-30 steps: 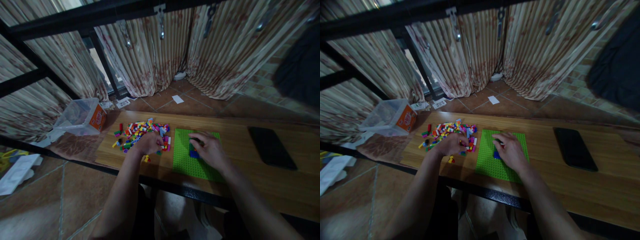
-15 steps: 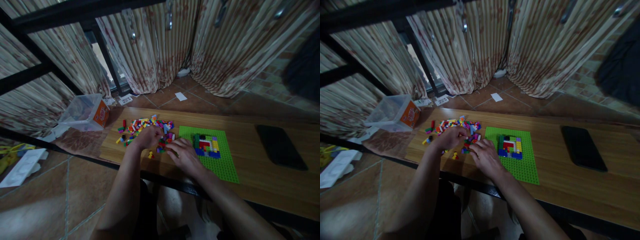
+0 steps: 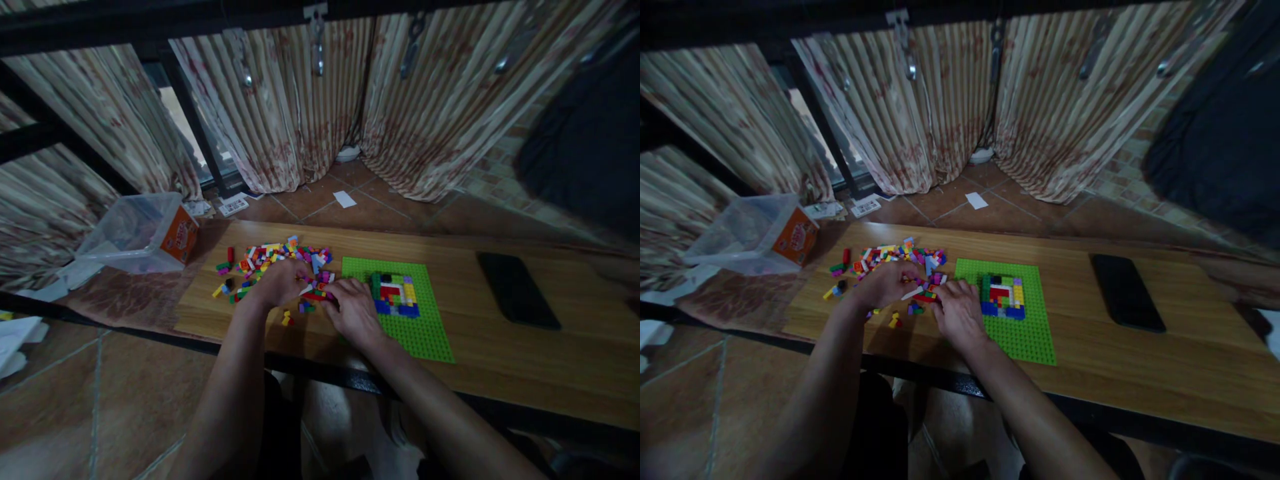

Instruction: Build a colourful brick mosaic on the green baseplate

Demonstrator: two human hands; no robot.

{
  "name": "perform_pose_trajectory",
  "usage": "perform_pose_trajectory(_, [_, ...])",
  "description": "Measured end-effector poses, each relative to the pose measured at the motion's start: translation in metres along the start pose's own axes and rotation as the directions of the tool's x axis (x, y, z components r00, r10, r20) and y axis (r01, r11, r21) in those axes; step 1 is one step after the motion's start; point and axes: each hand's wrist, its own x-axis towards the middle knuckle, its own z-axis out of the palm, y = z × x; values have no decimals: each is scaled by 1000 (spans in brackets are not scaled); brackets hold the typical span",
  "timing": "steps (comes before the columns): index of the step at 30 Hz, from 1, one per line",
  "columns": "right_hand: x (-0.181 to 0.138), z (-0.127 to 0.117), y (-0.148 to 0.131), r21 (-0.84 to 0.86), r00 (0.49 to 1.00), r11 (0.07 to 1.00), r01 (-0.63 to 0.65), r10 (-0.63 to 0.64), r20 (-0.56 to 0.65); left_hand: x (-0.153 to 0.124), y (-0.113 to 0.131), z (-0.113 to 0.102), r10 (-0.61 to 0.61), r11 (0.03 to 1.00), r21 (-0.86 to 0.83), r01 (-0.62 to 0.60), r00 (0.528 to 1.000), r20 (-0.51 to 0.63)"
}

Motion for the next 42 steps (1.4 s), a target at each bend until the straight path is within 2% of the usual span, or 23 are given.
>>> perform_pose_trajectory(9, [2,3,3,40,999,998,48,-48,-18,6,-2,6,-9,1000,-10,9,1000,-26])
perform_pose_trajectory(14, [4,-14,7,180,995,983,41,-23,-98,8,-1,7,23,1000,10,-23,998,-66])
perform_pose_trajectory(17, [5,-34,23,292,976,956,-1,64,-207,8,2,5,30,999,12,-29,997,-76])
perform_pose_trajectory(20, [3,-53,48,412,931,906,-100,232,-283,8,6,4,22,1000,15,-21,996,-85])
perform_pose_trajectory(24, [-4,-65,80,516,879,805,-291,438,-187,10,10,4,28,999,22,-27,997,-68])
perform_pose_trajectory(26, [-8,-67,89,507,878,793,-339,460,-133,11,11,5,37,999,21,-35,997,-70])
perform_pose_trajectory(29, [-12,-68,94,452,900,820,-351,429,-79,13,11,7,49,998,33,-47,997,-66])
perform_pose_trajectory(36, [-8,-63,84,199,937,928,-314,337,-91,15,14,8,50,998,46,-47,997,-59])
perform_pose_trajectory(42, [-4,-59,80,-15,960,960,-278,277,-49,15,12,9,39,999,32,-37,998,-58])
